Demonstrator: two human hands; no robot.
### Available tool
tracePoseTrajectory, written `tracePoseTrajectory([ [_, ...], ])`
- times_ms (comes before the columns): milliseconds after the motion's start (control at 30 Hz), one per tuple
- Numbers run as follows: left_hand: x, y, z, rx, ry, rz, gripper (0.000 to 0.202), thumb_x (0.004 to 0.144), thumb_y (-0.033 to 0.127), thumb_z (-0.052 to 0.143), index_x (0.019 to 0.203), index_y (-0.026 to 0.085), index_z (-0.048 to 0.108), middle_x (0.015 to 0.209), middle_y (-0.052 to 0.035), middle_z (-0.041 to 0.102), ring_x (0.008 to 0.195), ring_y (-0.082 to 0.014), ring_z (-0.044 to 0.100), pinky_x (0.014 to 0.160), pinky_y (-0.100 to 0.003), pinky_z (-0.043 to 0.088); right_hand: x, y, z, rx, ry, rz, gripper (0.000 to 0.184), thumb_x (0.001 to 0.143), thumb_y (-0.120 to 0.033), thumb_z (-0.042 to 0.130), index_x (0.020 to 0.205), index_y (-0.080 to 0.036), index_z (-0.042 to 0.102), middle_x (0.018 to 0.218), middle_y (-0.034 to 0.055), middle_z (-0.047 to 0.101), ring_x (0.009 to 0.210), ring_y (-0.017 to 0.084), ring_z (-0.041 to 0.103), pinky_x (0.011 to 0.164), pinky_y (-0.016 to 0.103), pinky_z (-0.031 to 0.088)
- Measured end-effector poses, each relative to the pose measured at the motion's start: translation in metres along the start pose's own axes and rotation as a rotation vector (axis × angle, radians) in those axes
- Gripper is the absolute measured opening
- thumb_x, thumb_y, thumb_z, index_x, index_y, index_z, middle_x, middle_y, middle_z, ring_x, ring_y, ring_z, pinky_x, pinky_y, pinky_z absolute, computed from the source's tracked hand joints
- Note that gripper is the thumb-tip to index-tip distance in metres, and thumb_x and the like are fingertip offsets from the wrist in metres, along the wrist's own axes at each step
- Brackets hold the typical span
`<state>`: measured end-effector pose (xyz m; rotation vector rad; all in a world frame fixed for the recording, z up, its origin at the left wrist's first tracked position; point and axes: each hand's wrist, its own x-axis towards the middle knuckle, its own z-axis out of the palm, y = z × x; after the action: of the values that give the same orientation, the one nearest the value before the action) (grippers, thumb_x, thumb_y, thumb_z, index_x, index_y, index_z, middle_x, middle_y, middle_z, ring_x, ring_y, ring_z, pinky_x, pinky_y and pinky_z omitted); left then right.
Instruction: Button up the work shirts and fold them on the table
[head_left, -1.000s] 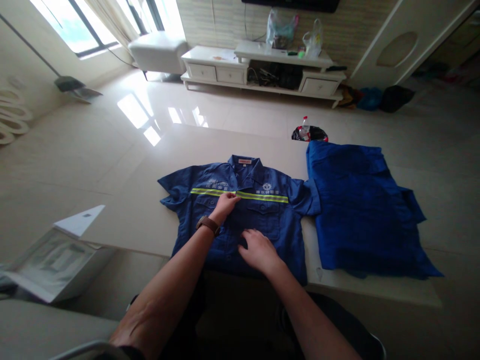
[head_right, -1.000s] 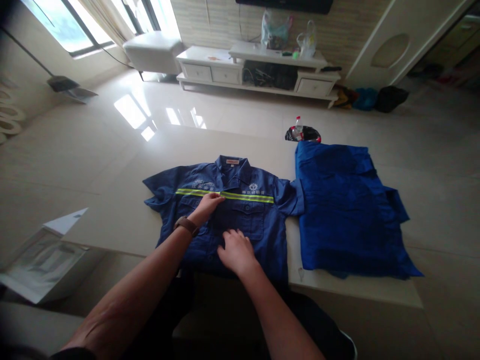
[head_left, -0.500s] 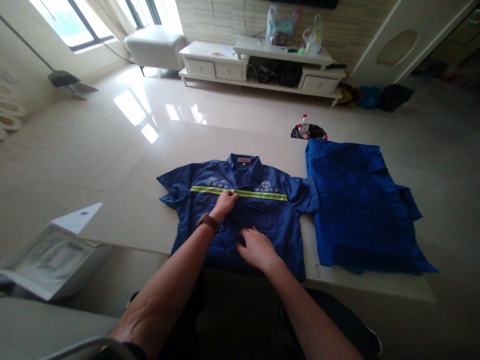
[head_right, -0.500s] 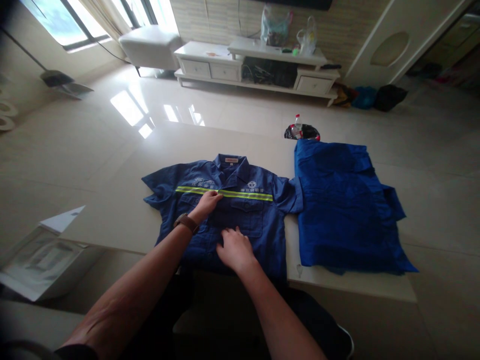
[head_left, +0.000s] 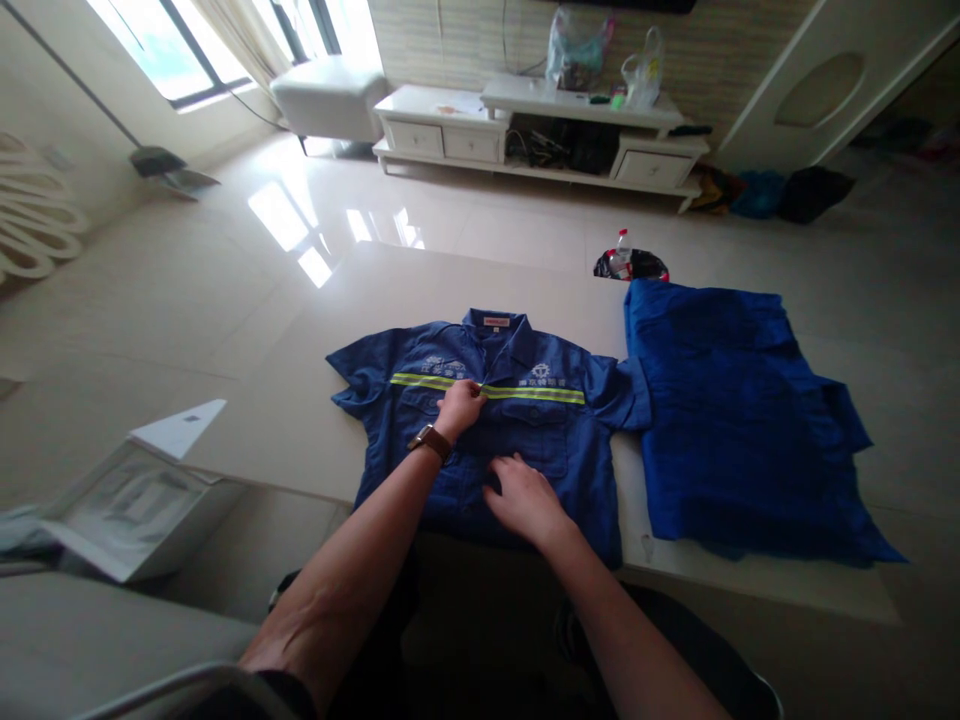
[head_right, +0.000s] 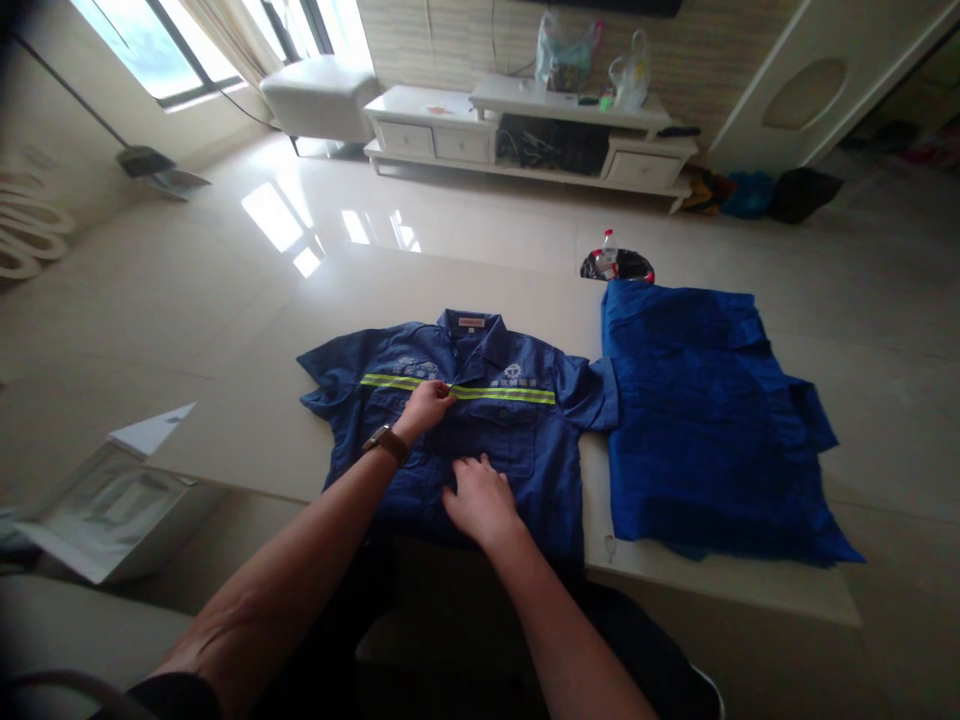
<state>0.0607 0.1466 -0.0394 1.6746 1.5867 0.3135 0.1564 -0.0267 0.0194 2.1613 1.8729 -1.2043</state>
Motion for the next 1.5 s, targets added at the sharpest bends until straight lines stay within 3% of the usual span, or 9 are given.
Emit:
tracePoseTrajectory([
  [133, -0.0056, 0.006, -0.0011, 0.125, -0.054, 0.015, 0.006, 0.085, 0.021, 0.067, 0.081, 0.016, 0.068, 0.096, -0.0128, 0.074, 0.101, -0.0283, 0.065, 0.094, -0.042, 0.044, 0.0002, -0.0004, 0.0013, -0.015, 0.003, -0.004, 0.034, 0.101, -0.034, 0.049, 0.128, -0.017, 0.06, 0.136, 0.0056, 0.052, 0.142, 0.025, 0.041, 0.122, 0.044, 0.038],
  [367, -0.006, 0.0064, -0.0061, 0.176, -0.158, 0.049, 0.011, 0.084, 0.023, 0.07, 0.077, 0.016, 0.066, 0.077, -0.0061, 0.067, 0.082, -0.0223, 0.063, 0.079, -0.032, 0.045, -0.0019, -0.0017, -0.0003, -0.032, -0.002, 0.005, 0.034, 0.101, -0.034, 0.047, 0.129, -0.019, 0.06, 0.136, 0.0076, 0.051, 0.14, 0.024, 0.041, 0.117, 0.044, 0.041],
  [500, -0.0055, 0.0048, -0.0036, 0.194, -0.148, 0.048, 0.009, 0.086, 0.024, 0.069, 0.082, 0.016, 0.068, 0.079, -0.0064, 0.068, 0.081, -0.0223, 0.063, 0.077, -0.033, 0.044, -0.0036, -0.0039, -0.0018, -0.025, -0.006, 0.009, 0.034, 0.101, -0.033, 0.047, 0.129, -0.018, 0.06, 0.135, 0.0084, 0.051, 0.142, 0.026, 0.039, 0.117, 0.046, 0.041],
  [667, -0.0053, 0.0032, -0.0004, 0.232, -0.102, 0.061, 0.007, 0.086, 0.023, 0.069, 0.09, 0.017, 0.069, 0.092, -0.0083, 0.071, 0.092, -0.0226, 0.064, 0.083, -0.032, 0.045, -0.0033, -0.0039, -0.0006, -0.027, -0.001, 0.004, 0.034, 0.101, -0.032, 0.047, 0.129, -0.018, 0.06, 0.134, 0.0076, 0.052, 0.138, 0.025, 0.043, 0.116, 0.047, 0.042],
  [1067, -0.0043, 0.0011, -0.0006, 0.254, -0.097, 0.019, 0.013, 0.084, 0.028, 0.069, 0.08, 0.016, 0.067, 0.091, -0.0169, 0.073, 0.101, -0.0315, 0.068, 0.084, -0.035, 0.047, -0.0005, -0.0007, 0.0034, 0.01, 0.004, 0.013, 0.036, 0.101, -0.032, 0.048, 0.133, -0.019, 0.059, 0.138, 0.0065, 0.05, 0.145, 0.028, 0.037, 0.122, 0.049, 0.038],
  [1233, -0.0004, 0.0001, -0.0035, 0.16, -0.135, 0.032, 0.019, 0.08, 0.026, 0.069, 0.064, 0.017, 0.064, 0.068, -0.0079, 0.066, 0.077, -0.0236, 0.065, 0.073, -0.031, 0.045, -0.0014, -0.0027, 0.0024, 0.008, -0.002, 0.013, 0.035, 0.101, -0.032, 0.048, 0.131, -0.018, 0.059, 0.138, 0.0069, 0.05, 0.147, 0.028, 0.034, 0.124, 0.048, 0.036],
  [1367, 0.0007, -0.0002, -0.0062, 0.087, -0.207, 0.044, 0.029, 0.078, 0.022, 0.068, 0.053, 0.017, 0.054, 0.051, 0.0004, 0.049, 0.055, -0.0143, 0.048, 0.057, -0.028, 0.035, -0.0029, -0.0047, 0.0005, 0.004, -0.006, 0.016, 0.035, 0.101, -0.032, 0.048, 0.131, -0.017, 0.06, 0.137, 0.0073, 0.05, 0.146, 0.029, 0.036, 0.123, 0.049, 0.037],
  [1500, -0.0021, 0.0005, -0.008, 0.065, -0.257, 0.07, 0.03, 0.079, 0.02, 0.064, 0.053, 0.016, 0.051, 0.051, 0.0027, 0.044, 0.052, -0.0112, 0.039, 0.054, -0.028, 0.028, -0.0035, -0.0047, 0.0005, 0.0, -0.01, 0.018, 0.037, 0.102, -0.032, 0.048, 0.134, -0.018, 0.059, 0.138, 0.0072, 0.049, 0.148, 0.029, 0.034, 0.122, 0.049, 0.038],
])
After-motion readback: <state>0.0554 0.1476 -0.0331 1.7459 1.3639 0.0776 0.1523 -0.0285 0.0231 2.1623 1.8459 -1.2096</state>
